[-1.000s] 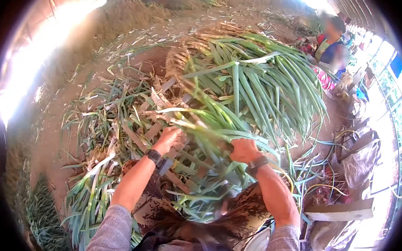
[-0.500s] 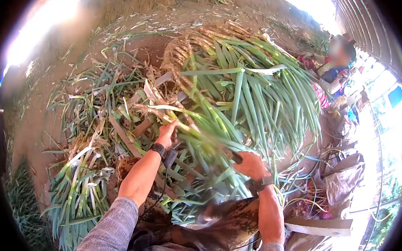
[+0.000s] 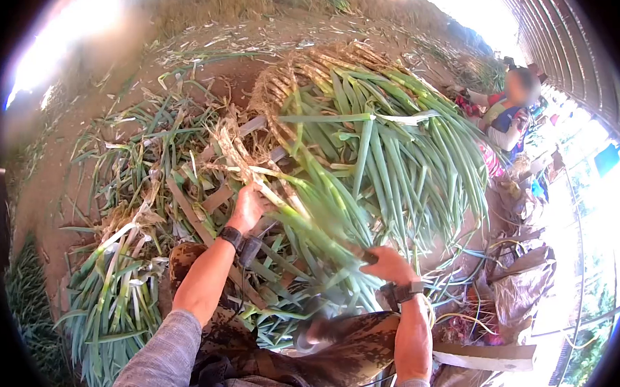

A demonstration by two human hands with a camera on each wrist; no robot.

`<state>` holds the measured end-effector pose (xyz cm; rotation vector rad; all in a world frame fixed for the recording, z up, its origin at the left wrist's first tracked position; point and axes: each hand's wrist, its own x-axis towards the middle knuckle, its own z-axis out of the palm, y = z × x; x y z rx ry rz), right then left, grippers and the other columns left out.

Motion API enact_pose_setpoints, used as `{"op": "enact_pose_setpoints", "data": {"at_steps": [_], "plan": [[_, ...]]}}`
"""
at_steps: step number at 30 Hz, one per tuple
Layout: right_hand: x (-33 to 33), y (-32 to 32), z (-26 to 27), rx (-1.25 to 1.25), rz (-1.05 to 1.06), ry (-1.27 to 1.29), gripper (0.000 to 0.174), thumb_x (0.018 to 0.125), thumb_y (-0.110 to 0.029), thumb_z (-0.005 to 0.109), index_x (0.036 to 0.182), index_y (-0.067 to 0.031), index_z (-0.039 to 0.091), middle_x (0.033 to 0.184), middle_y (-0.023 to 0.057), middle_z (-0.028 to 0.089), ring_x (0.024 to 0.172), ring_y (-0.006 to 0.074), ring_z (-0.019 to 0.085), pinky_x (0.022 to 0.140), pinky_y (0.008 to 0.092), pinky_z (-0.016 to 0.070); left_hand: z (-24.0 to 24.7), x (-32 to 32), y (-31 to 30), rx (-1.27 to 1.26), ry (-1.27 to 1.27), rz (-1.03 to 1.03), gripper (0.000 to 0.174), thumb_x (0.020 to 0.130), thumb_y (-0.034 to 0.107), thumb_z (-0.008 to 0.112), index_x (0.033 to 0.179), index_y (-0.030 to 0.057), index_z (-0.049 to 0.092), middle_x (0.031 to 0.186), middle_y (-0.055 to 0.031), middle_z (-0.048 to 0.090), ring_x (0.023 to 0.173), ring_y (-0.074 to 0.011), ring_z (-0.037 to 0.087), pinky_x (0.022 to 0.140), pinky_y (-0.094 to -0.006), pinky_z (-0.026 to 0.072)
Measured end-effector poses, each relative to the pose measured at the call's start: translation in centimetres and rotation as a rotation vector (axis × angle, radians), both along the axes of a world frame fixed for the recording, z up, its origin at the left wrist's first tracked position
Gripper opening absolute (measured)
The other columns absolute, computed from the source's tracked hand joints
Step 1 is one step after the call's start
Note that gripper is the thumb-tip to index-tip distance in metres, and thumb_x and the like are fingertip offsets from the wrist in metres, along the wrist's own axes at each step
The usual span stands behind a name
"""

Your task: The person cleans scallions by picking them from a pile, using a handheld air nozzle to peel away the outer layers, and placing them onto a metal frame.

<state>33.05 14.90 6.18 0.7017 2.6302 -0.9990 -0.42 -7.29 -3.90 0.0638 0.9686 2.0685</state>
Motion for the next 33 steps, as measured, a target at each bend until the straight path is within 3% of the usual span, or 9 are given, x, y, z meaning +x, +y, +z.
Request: {"op": "enact_pose_setpoints", "data": {"at_steps": [2,4,7,12,14,20,22,26,33], "plan": [[-0.1,-1.4,-0.5,0.163,0.070,-0.014,0.047,0.076,-0.032,0.078,0.110,-0.0024,0.068,0.073,0.0119,0.064,0.066,0.0200,0.059,0.066,0.0350,0.0482,2.3,-0.2,-1.4,0.173,-0.009,-0.048,0.038,0.088,0.032,0.053,0.115,0.0052,0.055,0.103,-0.0122,0.063,0.096,-0.0305,0.063,0.087,-0.0496,0.0506],[-1.0,-2.6,0.9,0.162,0.126,-0.078,0.047,0.076,-0.041,0.072,0.112,-0.0100,0.069,0.085,0.0174,0.070,0.080,0.0319,0.068,0.073,0.0429,0.0529,3.2,-0.5,-2.2,0.233,0.006,-0.075,0.037,0.088,0.032,0.053,0.114,0.0054,0.055,0.103,-0.0112,0.062,0.095,-0.0285,0.062,0.086,-0.0491,0.0503],[-1.8,-4.9,2.2,0.250,0.149,0.052,0.046,0.077,-0.034,0.076,0.112,-0.0041,0.069,0.083,0.0163,0.070,0.075,0.0304,0.068,0.072,0.0390,0.0537,4.1,-0.1,-2.6,0.259,-0.015,-0.055,0.034,0.089,0.034,0.054,0.112,0.0094,0.056,0.094,-0.0076,0.060,0.090,-0.0233,0.059,0.080,-0.0461,0.0497],[-2.7,-6.4,3.1,0.314,0.201,0.170,0.037,0.080,-0.030,0.073,0.110,-0.0077,0.070,0.082,0.0168,0.071,0.074,0.0346,0.068,0.071,0.0418,0.0546,4.5,-0.3,-2.6,0.240,-0.042,-0.019,0.038,0.090,0.045,0.054,0.110,0.0124,0.055,0.080,-0.0027,0.051,0.080,-0.0211,0.053,0.073,-0.0465,0.0485],[-2.8,-7.1,3.9,0.282,0.152,0.200,0.027,0.082,-0.033,0.068,0.097,-0.0112,0.068,0.081,0.0159,0.068,0.077,0.0377,0.067,0.069,0.0456,0.0532,1.8,-2.4,-2.4,0.209,-0.059,0.046,0.046,0.090,0.055,0.053,0.109,0.0139,0.053,0.073,-0.0003,0.043,0.073,-0.0195,0.048,0.067,-0.0471,0.0469],[-2.9,-9.1,4.2,0.332,0.239,0.139,0.018,0.084,-0.028,0.065,0.092,-0.0119,0.066,0.080,0.0152,0.068,0.076,0.0378,0.066,0.068,0.0476,0.0514,2.5,-2.6,-3.3,0.281,-0.089,0.012,0.044,0.092,0.054,0.050,0.106,0.0122,0.054,0.075,-0.0006,0.045,0.072,-0.0201,0.048,0.066,-0.0473,0.0475],[-2.9,-8.9,3.2,0.377,0.262,0.140,0.017,0.083,-0.026,0.065,0.092,-0.0123,0.066,0.081,0.0149,0.068,0.077,0.0379,0.066,0.068,0.0484,0.0510,3.2,-2.0,-3.1,0.179,-0.072,0.104,0.045,0.093,0.053,0.049,0.106,0.0102,0.055,0.077,-0.0016,0.049,0.074,-0.0219,0.052,0.069,-0.0494,0.0497],[-3.1,-8.9,2.5,0.436,0.218,0.183,0.015,0.082,-0.025,0.064,0.091,-0.0121,0.066,0.082,0.0142,0.068,0.077,0.0378,0.066,0.068,0.0495,0.0503,3.5,-2.0,-3.0,0.184,-0.035,0.083,0.049,0.093,0.054,0.050,0.108,0.0078,0.057,0.080,-0.0026,0.053,0.082,-0.0254,0.057,0.075,-0.0535,0.0529],[-2.6,-9.0,2.9,0.410,0.230,0.142,0.014,0.079,-0.022,0.064,0.087,-0.0112,0.063,0.080,0.0149,0.067,0.078,0.0384,0.066,0.067,0.0508,0.0494,2.6,-2.7,-3.3,0.194,-0.055,0.109,0.042,0.094,0.051,0.052,0.100,0.0098,0.056,0.088,-0.0038,0.053,0.087,-0.0249,0.057,0.078,-0.0587,0.0531]]}}
